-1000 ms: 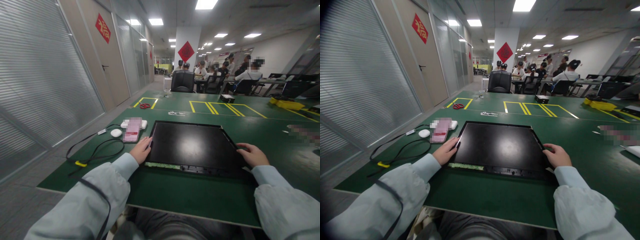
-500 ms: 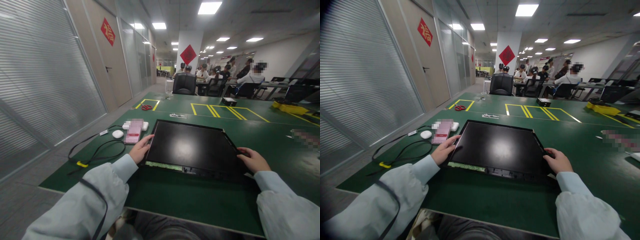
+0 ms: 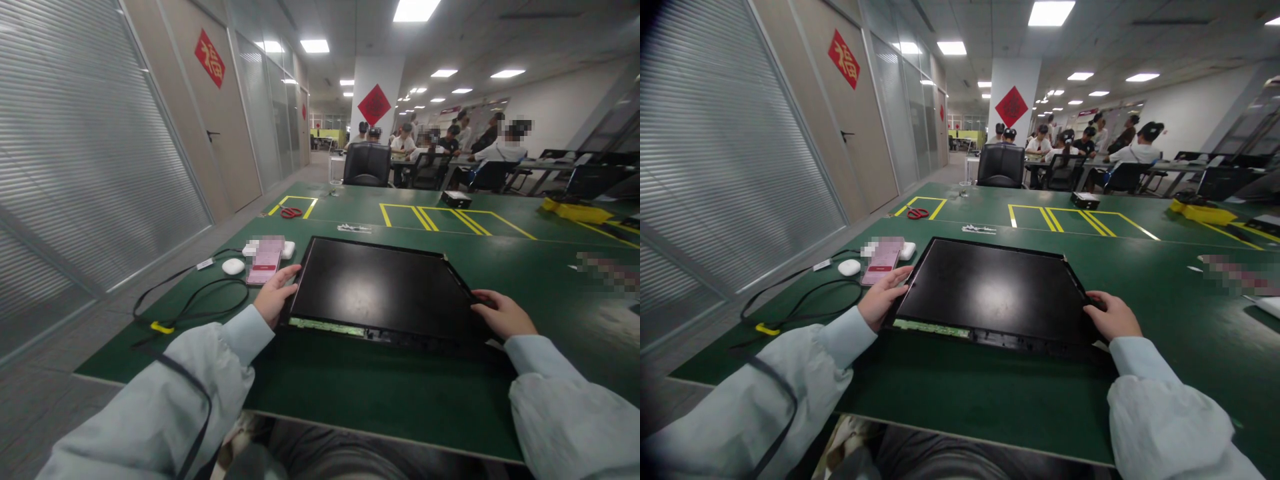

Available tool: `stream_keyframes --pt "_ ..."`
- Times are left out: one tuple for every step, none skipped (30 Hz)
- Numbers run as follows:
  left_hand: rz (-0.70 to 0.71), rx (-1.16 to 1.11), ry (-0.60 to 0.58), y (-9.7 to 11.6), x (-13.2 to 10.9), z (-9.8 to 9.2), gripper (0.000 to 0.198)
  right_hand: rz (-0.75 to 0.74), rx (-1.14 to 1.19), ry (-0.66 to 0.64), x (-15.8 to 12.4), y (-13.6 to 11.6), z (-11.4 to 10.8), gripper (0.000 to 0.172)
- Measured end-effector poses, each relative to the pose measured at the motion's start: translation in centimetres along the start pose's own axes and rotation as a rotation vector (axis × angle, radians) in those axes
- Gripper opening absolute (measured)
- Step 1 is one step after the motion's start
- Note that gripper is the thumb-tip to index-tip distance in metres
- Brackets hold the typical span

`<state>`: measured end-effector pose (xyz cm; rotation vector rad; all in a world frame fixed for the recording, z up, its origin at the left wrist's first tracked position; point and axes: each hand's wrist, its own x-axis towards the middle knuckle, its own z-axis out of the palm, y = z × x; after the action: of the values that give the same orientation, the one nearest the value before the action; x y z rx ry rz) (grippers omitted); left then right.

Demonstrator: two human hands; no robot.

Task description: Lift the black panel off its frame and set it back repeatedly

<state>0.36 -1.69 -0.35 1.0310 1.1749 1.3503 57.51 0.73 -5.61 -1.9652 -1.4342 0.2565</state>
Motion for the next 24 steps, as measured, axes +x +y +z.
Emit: stream_keyframes --pt "-0.014 -0.012 0.0 0.05 -0.02 0.01 0.054 0.003 0.002 -0.004 -0.05 -0.09 -0.04 0.046" --pt "-0.026 -0.027 -0.002 0.08 -0.03 0.01 0.054 0.005 0.002 -0.005 -0.09 -0.16 -0.07 0.046" --pt "-0.04 -0.045 -0.002 0.11 -0.03 0.0 0.054 0.006 0.001 -0.006 -0.11 -0.21 -0.09 0.046" --pt "-0.057 -0.065 -0.004 0.13 -0.02 0.0 0.055 0.006 0.001 -0.006 -0.11 -0.24 -0.1 0.046" --pt "-0.08 -0.085 -0.005 0.15 -0.02 0.0 0.056 0.007 0.0 -0.006 -0.11 -0.25 -0.11 0.046" --pt "-0.104 -0.103 -0.003 0.18 -0.02 0.0 0.058 0.007 -0.001 -0.006 -0.1 -0.26 -0.11 0.045" --pt "-0.13 -0.121 -0.001 0.21 -0.03 0.03 0.06 0.007 -0.001 -0.006 -0.08 -0.27 -0.12 0.045" --pt "-0.156 -0.137 0.004 0.26 -0.06 0.07 0.061 0.006 0.0 -0.008 -0.07 -0.29 -0.12 0.045" --pt "-0.178 -0.152 0.009 0.33 -0.1 0.13 0.061 0.006 0.0 -0.013 -0.07 -0.33 -0.14 0.045" --pt "-0.194 -0.165 0.014 0.4 -0.14 0.19 0.062 0.006 -0.002 -0.02 -0.07 -0.38 -0.15 0.044" --pt "-0.204 -0.175 0.016 0.47 -0.19 0.26 0.063 0.007 -0.006 -0.027 -0.07 -0.45 -0.18 0.045" --pt "-0.212 -0.18 0.014 0.54 -0.25 0.33 0.064 0.008 -0.014 -0.031 -0.07 -0.51 -0.2 0.046" --pt "-0.215 -0.181 0.009 0.6 -0.3 0.38 0.065 0.01 -0.023 -0.033 -0.08 -0.58 -0.23 0.047" --pt "-0.216 -0.178 0.004 0.64 -0.34 0.42 0.067 0.012 -0.031 -0.033 -0.08 -0.62 -0.26 0.048" --pt "-0.217 -0.174 -0.001 0.67 -0.37 0.43 0.069 0.012 -0.035 -0.031 -0.08 -0.65 -0.28 0.048" --pt "-0.222 -0.169 -0.003 0.68 -0.4 0.43 0.07 0.01 -0.036 -0.029 -0.08 -0.65 -0.29 0.048" --pt "-0.229 -0.167 0.0 0.67 -0.41 0.42 0.071 0.006 -0.033 -0.027 -0.08 -0.63 -0.29 0.048" --pt "-0.235 -0.167 0.004 0.64 -0.41 0.41 0.07 0.001 -0.028 -0.024 -0.07 -0.6 -0.28 0.048" --pt "-0.238 -0.167 0.008 0.6 -0.41 0.4 0.07 -0.005 -0.023 -0.019 -0.07 -0.56 -0.26 0.047" --pt "-0.235 -0.168 0.008 0.54 -0.39 0.4 0.068 -0.01 -0.019 -0.013 -0.08 -0.52 -0.24 0.048" --pt "-0.225 -0.168 0.004 0.46 -0.37 0.41 0.067 -0.012 -0.016 -0.009 -0.08 -0.49 -0.22 0.048" --pt "-0.213 -0.166 -0.003 0.36 -0.35 0.43 0.065 -0.009 -0.014 -0.009 -0.08 -0.48 -0.21 0.048" --pt "-0.202 -0.164 -0.012 0.25 -0.32 0.46 0.063 -0.004 -0.014 -0.011 -0.09 -0.48 -0.19 0.049" --pt "-0.195 -0.16 -0.016 0.14 -0.29 0.49 0.06 0.001 -0.015 -0.012 -0.09 -0.5 -0.18 0.05"
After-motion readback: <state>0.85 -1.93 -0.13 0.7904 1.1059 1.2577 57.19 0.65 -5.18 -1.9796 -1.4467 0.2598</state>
